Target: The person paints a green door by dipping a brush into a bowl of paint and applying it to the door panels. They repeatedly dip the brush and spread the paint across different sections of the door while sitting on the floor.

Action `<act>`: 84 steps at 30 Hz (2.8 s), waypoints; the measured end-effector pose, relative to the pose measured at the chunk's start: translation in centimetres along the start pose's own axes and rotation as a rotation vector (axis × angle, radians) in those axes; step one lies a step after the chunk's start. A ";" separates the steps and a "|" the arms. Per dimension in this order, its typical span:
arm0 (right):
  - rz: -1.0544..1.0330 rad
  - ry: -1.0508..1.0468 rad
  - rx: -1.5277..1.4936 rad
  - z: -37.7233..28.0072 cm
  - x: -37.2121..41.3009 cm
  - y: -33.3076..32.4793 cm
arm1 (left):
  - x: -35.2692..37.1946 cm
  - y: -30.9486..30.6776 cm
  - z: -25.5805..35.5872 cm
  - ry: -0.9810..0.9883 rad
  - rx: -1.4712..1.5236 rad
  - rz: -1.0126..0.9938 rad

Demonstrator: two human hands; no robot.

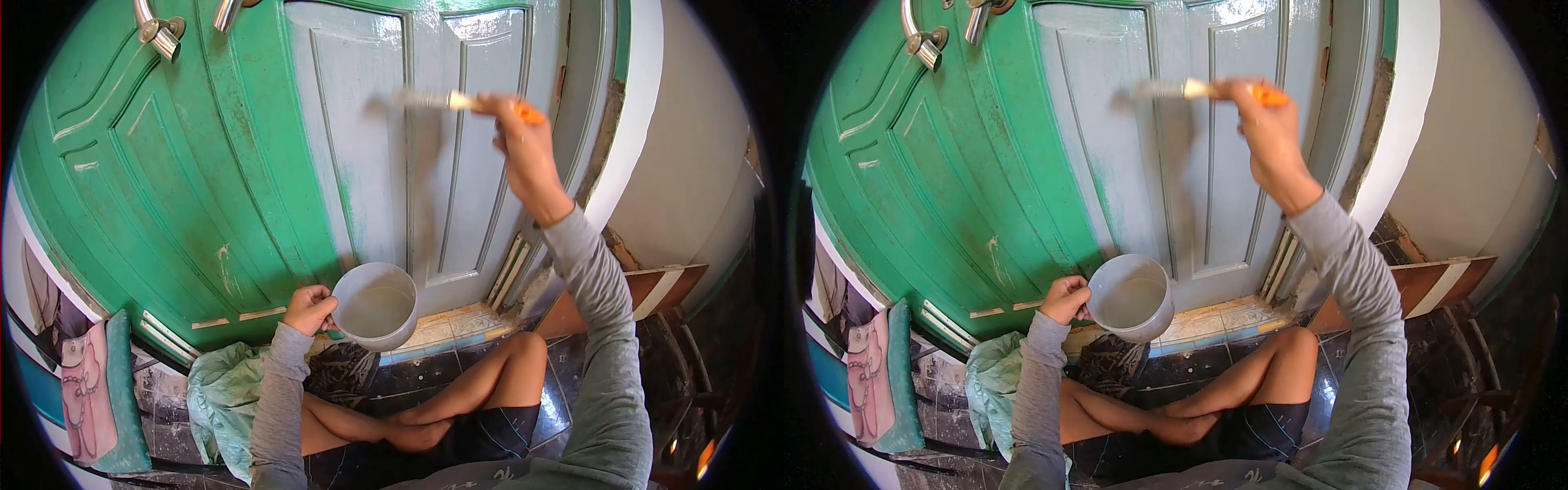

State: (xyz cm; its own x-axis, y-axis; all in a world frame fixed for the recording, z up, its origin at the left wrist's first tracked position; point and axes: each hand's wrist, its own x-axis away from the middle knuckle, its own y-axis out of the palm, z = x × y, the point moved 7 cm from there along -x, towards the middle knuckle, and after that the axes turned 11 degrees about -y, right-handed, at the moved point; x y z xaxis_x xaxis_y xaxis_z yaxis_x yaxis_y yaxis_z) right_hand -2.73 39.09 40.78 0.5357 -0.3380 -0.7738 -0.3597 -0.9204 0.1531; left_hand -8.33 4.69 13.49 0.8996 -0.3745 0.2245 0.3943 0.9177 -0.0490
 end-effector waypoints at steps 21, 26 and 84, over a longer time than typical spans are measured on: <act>-0.258 -0.981 0.583 -13.1 -5.7 7.4 | 0.9 -1.9 -0.2 0.001 -0.013 0.072; -0.356 -0.981 0.587 -13.0 -5.5 9.3 | 1.1 -1.5 0.1 -0.007 -0.010 0.089; 0.072 -0.921 0.550 -10.3 -5.4 10.7 | 1.7 -2.9 -0.6 -0.007 -0.032 0.077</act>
State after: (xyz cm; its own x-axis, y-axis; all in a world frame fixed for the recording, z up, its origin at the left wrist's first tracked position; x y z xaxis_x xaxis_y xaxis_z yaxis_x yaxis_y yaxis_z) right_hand -1.56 29.08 52.94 -0.2000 0.1017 -0.9745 -0.7848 -0.6121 0.0972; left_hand -7.88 1.31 13.47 0.9262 -0.3020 0.2257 0.3300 0.9389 -0.0978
